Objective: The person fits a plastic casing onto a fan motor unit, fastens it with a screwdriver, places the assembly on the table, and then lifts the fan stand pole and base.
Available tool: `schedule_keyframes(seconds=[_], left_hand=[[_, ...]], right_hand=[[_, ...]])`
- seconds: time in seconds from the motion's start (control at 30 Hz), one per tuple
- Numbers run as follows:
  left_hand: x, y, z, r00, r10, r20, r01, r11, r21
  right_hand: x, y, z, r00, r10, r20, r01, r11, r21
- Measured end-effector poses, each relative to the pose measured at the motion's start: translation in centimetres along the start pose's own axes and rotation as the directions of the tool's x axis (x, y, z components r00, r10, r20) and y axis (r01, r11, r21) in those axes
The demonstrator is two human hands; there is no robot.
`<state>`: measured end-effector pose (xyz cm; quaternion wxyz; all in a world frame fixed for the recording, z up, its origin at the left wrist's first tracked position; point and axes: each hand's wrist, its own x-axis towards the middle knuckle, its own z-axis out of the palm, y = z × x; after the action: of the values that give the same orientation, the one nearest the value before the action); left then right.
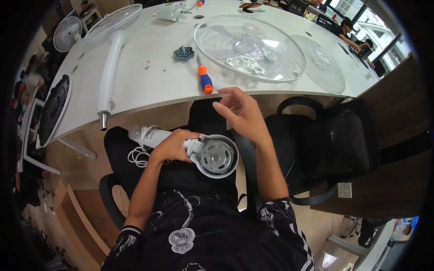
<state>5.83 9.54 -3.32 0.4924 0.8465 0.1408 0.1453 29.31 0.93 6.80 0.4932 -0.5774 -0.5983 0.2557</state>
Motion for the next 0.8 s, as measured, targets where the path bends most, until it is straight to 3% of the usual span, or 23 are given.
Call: schedule_keyframes(seconds=[0.1, 0.2, 0.27, 0.47, 0.53, 0.6, 0.63, 0.73, 0.77, 0.8], left_hand=[[0.0, -0.1, -0.1, 1.0, -0.021, -0.007, 0.022, 0.994, 0.104], [-1.0, 1.4, 0.1, 0.99, -0.129, -0.053, 0.136, 0.974, 0.181], [-1.6, 0.7, 0.4, 0.984, -0.03, -0.174, 0.056, 0.987, 0.15], [-3.6, 2.5, -0.2, 0.966, 0.018, -0.258, 0.032, 0.981, 0.19], [-4.3, 3.0, -0.4, 0.972, 0.015, -0.236, 0.033, 0.979, 0.199], [-4.8, 3.8, -0.6, 0.966, 0.041, -0.256, -0.009, 0.992, 0.126], [-5.0, 4.7, -1.0, 0.956, 0.087, -0.28, -0.037, 0.983, 0.181], [-4.8, 5.7, -3.4, 0.923, 0.165, -0.349, -0.183, 0.983, -0.02], [-4.0, 5.5, -4.7, 0.879, 0.231, -0.418, -0.24, 0.97, 0.032], [-2.8, 5.8, -5.6, 0.837, 0.156, -0.525, -0.178, 0.984, 0.009]], right_hand=[[0.1, 1.3, 0.3, 0.999, 0.035, 0.029, -0.033, 0.998, -0.051], [0.0, 2.1, 0.8, 0.994, 0.095, 0.05, -0.094, 0.995, -0.019], [0.1, 2.5, 1.0, 0.995, 0.092, 0.047, -0.091, 0.996, -0.014], [-0.1, 2.2, -0.2, 0.995, 0.101, 0.01, -0.101, 0.994, 0.029], [0.1, 2.5, -1.0, 0.996, 0.007, -0.094, -0.007, 1.0, 0.003], [0.6, 3.6, -1.9, 0.99, 0.02, -0.138, -0.009, 0.997, 0.079], [0.6, 3.5, -2.1, 0.988, 0.038, -0.147, -0.024, 0.995, 0.096], [0.3, 3.0, -1.8, 0.988, 0.052, -0.145, -0.035, 0.992, 0.124], [0.1, 2.9, -1.7, 0.989, 0.069, -0.13, -0.057, 0.993, 0.099], [-0.1, 2.7, -1.8, 0.989, 0.089, -0.119, -0.081, 0.994, 0.068]])
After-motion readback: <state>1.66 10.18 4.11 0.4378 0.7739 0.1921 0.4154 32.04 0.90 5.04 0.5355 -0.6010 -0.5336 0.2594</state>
